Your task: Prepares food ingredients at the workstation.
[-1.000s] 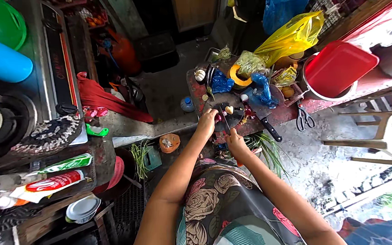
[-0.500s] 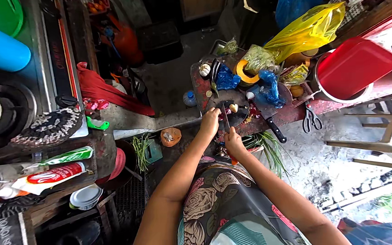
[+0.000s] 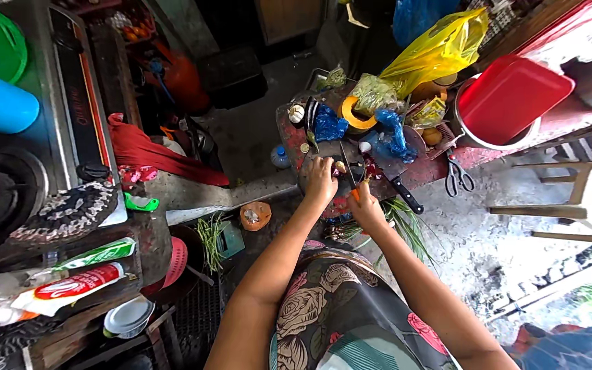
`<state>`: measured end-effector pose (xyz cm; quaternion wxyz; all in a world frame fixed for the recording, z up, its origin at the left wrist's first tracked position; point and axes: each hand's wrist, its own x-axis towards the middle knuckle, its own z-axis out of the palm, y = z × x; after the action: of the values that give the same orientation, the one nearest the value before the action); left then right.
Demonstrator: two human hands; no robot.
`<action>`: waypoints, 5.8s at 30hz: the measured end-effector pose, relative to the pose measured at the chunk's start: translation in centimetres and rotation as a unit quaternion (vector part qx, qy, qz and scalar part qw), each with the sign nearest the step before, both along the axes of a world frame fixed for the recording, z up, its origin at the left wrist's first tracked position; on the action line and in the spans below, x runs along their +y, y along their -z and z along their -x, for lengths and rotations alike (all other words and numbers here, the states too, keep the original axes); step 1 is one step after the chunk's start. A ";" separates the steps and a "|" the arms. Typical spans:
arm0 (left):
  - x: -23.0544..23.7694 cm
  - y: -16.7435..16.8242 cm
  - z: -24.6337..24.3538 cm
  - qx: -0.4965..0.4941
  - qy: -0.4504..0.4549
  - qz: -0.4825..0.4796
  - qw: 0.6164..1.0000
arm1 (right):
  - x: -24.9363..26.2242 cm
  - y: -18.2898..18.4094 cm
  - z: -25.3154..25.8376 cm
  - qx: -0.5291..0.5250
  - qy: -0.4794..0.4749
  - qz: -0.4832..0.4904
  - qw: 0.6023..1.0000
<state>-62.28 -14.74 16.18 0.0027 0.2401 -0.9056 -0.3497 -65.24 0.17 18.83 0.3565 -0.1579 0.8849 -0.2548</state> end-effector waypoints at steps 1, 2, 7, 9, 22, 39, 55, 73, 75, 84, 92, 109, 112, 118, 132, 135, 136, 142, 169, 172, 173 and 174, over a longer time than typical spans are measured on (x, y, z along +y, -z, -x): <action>0.3 0.1 0.7 0.000 0.020 0.013 1.000 | 0.4 0.0 0.3 0.004 0.013 0.010 1.000; 0.5 0.2 1.3 -0.006 0.044 0.027 0.999 | 0.8 0.0 0.4 0.004 0.024 0.020 1.000; 0.1 1.3 3.7 -0.013 0.069 0.064 0.995 | 3.2 1.3 -0.4 -0.059 0.064 0.089 0.992; -1.2 1.1 3.6 0.032 0.004 -0.009 0.999 | 4.1 2.2 -1.2 -0.088 0.055 0.099 0.990; -4.9 1.1 -2.8 0.083 -0.131 -0.056 0.986 | 0.4 3.5 1.2 -0.037 -0.142 -0.008 0.989; 0.2 1.7 0.4 0.131 0.018 0.055 0.990 | 3.0 2.6 1.4 0.073 0.000 0.021 0.997; 1.7 2.1 4.1 0.064 0.061 0.117 0.989 | 2.0 0.8 2.0 -0.002 -0.048 -0.099 0.994; 1.3 3.3 3.1 0.135 0.082 0.177 0.971 | 1.1 0.3 2.1 0.005 -0.074 -0.110 0.991; 1.3 3.5 3.4 0.131 0.082 0.175 0.972 | 1.0 0.2 2.0 0.009 -0.083 -0.133 0.988; 1.7 2.9 3.2 0.132 0.078 0.172 0.973 | -0.6 2.0 2.8 0.006 -0.091 -0.149 0.985; 1.1 0.8 4.4 0.101 0.056 0.042 0.992 | 0.4 -0.6 2.9 0.058 -0.102 -0.183 0.976; -3.5 -3.0 1.7 0.003 -0.001 0.011 1.000 | 3.7 -0.5 2.9 -0.005 -0.034 -0.009 0.999; -4.1 -2.8 -1.0 -0.088 -0.005 -0.024 0.996 | 3.2 0.7 1.4 -0.035 -0.049 0.031 0.998; -1.3 -1.2 -2.3 0.034 -0.032 -0.009 0.999 | 1.3 1.9 2.1 -0.046 -0.004 0.023 0.999; 0.3 0.0 4.3 -0.088 0.102 0.072 0.988 | 4.2 2.3 2.1 -0.022 0.071 0.025 0.997; -0.1 0.6 5.4 -0.059 0.078 0.040 0.994 | 4.4 2.3 2.6 -0.025 0.092 0.003 0.995; -0.2 0.6 5.5 -0.051 0.074 0.026 0.996 | 4.4 2.4 2.8 -0.032 0.087 -0.008 0.996; -2.7 -1.6 2.5 -0.022 0.028 -0.056 0.998 | 4.2 2.7 2.8 -0.003 0.062 0.002 0.998; 7.5 11.4 -36.7 -0.103 -0.422 -0.291 0.853 | -2.7 2.2 2.2 0.318 -0.170 0.058 0.931; 13.3 12.3 -44.4 -0.098 -0.476 -0.365 0.794 | -6.8 -1.6 -2.5 0.298 -0.186 0.081 0.933; 15.0 10.4 -46.1 -0.056 -0.466 -0.363 0.805 | -7.7 -3.3 -4.6 0.275 -0.196 0.075 0.938; 15.2 6.4 -47.0 -0.015 -0.453 -0.368 0.812 | -8.6 -4.4 -6.2 0.254 -0.200 0.069 0.944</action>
<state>-15.28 0.46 9.74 0.0583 0.6115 -0.4975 -0.6125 -58.99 -8.44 23.20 0.1513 -0.4153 0.8766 -0.1902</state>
